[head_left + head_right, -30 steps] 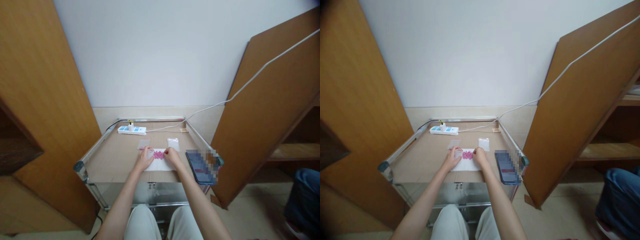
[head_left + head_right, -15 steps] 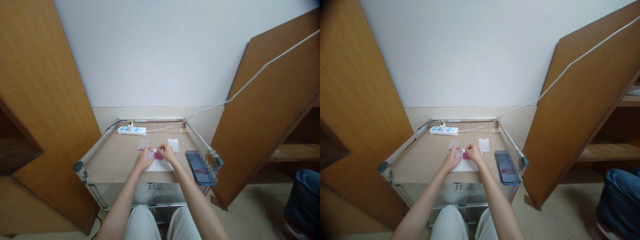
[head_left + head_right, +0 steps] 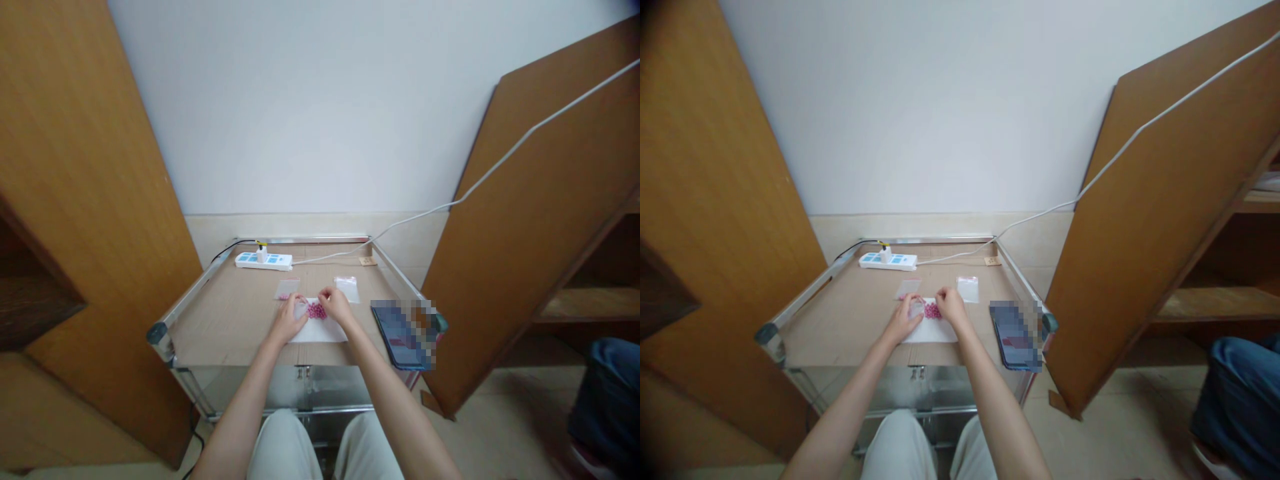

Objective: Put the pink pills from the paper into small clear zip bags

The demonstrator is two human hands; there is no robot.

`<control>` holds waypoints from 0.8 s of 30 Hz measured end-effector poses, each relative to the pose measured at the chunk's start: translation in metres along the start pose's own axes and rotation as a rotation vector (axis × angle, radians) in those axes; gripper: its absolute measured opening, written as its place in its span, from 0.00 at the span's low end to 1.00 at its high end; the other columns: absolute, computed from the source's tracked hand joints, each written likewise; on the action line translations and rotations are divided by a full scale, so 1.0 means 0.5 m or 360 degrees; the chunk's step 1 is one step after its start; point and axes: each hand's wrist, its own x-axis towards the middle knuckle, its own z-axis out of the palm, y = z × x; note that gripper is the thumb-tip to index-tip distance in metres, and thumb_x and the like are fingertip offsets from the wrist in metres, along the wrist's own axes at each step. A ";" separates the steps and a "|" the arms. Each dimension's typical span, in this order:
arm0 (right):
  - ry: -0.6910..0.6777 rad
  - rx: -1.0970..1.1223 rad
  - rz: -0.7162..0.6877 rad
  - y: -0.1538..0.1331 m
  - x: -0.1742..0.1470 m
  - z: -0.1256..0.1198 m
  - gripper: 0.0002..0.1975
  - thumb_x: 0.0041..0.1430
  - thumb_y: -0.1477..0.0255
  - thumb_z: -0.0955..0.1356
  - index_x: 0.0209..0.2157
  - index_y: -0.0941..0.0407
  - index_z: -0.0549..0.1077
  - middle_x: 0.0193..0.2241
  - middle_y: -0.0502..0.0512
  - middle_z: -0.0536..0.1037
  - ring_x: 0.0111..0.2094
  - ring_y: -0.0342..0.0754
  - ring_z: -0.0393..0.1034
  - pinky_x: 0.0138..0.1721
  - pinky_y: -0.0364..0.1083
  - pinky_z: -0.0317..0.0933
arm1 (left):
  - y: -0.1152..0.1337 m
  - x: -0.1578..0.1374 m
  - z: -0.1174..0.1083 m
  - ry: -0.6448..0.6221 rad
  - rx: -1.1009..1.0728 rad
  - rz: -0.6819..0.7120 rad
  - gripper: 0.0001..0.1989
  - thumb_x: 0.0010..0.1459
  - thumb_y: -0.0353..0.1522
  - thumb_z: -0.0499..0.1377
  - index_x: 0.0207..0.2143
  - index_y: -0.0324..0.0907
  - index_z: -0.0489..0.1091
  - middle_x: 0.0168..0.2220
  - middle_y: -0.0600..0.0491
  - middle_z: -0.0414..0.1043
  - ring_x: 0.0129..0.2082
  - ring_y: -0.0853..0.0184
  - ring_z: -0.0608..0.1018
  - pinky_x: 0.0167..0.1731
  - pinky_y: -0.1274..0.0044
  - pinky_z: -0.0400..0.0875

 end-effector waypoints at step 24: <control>-0.0152 -0.0381 -0.0033 0.059 -0.007 0.011 0.08 0.45 0.77 0.62 0.25 0.60 0.73 0.27 0.58 0.75 0.30 0.44 0.67 0.30 0.39 0.53 | 0.010 0.000 -0.006 -0.0009 -0.0034 -0.0066 0.17 0.43 0.28 0.54 0.39 0.42 0.57 0.37 0.53 0.65 0.38 0.68 0.68 0.40 0.74 0.60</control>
